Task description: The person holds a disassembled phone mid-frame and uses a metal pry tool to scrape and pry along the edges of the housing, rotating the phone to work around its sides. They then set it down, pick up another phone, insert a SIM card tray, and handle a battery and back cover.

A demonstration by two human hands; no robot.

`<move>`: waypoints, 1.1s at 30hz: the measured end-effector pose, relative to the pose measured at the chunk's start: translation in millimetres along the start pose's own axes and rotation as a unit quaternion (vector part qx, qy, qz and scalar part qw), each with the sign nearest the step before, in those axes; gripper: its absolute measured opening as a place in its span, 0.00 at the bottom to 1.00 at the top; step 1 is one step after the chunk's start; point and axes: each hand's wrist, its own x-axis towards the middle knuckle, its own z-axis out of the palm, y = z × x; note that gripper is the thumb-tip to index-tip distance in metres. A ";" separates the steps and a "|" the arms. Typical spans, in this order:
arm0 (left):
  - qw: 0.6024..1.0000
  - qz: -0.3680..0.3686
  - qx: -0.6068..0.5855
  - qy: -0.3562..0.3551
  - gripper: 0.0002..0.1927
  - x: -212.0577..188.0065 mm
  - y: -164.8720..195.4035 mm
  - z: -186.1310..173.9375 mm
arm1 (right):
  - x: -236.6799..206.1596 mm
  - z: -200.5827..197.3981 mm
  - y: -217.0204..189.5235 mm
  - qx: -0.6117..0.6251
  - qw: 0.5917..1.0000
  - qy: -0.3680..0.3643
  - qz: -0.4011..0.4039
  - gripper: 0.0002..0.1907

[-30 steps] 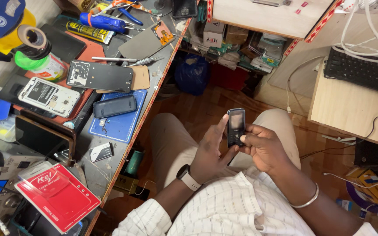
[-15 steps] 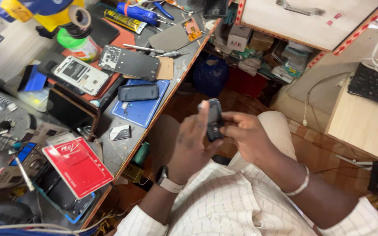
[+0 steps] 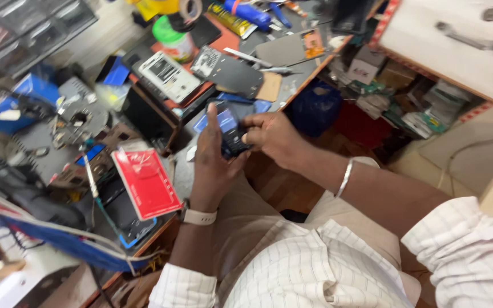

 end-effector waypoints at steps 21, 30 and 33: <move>0.984 -0.078 0.132 0.086 0.62 -4.5 -5.4 4.8 | 48.8 -87.4 -115.8 -0.571 0.728 0.307 -0.223 0.23; 0.948 -0.124 0.275 0.103 0.46 -2.4 0.6 18.5 | 73.5 -79.6 -150.9 -0.672 0.706 0.212 -0.069 0.54; 0.934 -0.140 0.309 0.109 0.36 0.3 2.3 21.0 | 75.8 -77.7 -155.5 -0.648 0.729 0.198 -0.098 0.48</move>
